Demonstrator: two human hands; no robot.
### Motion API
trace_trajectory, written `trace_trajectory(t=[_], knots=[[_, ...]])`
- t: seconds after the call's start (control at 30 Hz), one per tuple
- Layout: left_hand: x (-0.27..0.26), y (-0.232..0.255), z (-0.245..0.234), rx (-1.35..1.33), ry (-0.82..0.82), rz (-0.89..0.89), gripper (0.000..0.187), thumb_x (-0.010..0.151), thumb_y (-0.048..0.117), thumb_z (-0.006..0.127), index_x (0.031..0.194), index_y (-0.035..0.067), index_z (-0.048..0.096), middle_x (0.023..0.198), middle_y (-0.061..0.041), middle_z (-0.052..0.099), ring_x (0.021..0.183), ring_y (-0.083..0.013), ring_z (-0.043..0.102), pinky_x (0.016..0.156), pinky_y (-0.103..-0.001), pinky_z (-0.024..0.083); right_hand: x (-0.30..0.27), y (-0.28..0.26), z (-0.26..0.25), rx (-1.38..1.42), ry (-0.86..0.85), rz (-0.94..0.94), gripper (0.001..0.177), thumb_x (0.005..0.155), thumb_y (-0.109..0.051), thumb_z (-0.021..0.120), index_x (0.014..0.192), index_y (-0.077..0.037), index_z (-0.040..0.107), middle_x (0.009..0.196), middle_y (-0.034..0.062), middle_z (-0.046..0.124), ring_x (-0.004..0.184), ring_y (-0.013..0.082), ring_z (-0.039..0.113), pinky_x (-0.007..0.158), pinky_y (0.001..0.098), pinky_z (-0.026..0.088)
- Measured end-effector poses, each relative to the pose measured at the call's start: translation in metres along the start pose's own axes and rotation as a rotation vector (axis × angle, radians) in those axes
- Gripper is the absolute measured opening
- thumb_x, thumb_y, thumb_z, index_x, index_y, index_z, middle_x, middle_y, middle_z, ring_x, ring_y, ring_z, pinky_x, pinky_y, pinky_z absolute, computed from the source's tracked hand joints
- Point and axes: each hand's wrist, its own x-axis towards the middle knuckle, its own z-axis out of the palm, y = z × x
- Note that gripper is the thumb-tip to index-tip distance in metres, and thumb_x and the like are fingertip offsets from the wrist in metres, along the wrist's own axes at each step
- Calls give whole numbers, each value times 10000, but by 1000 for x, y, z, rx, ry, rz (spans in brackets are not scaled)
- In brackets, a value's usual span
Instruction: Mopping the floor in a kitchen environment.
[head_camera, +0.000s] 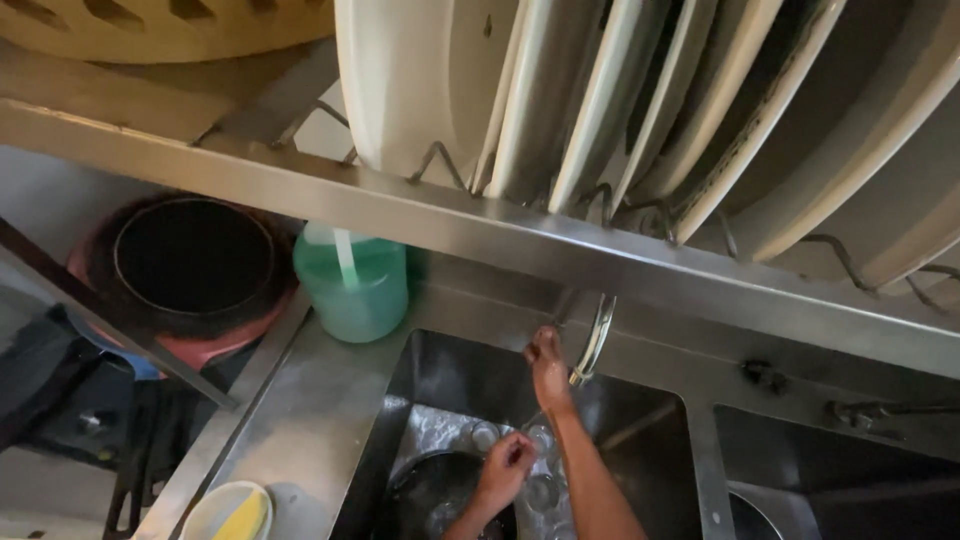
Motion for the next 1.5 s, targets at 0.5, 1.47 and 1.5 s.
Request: trace_trajectory(t=[0.5,1.47,1.5], knots=[[-45,76,16,330,89,80,87,954,94,632,882,46,644,771,-2,677,714,-61,619,648,-257,518,-113,-62,21,-453,-70,55,469,990,-332,597,1406,-140,501,1337,0,588,1011,105,674,770,285,573],[-223,180,11,160,91,-170,322,947,170,643,1249,59,643,1021,-52,727,872,-155,695,730,-336,552,-350,-244,131,-666,-487,361,636,789,83,562,1395,-108,527,1301,16,596,1153,131,609,817,296,538],[-236,189,15,122,119,-217,329,965,216,653,1262,77,642,1038,-39,717,888,-153,686,745,-331,537,-358,-256,138,-670,-631,440,636,782,113,544,1383,-96,549,1270,32,618,1172,128,600,845,299,529]])
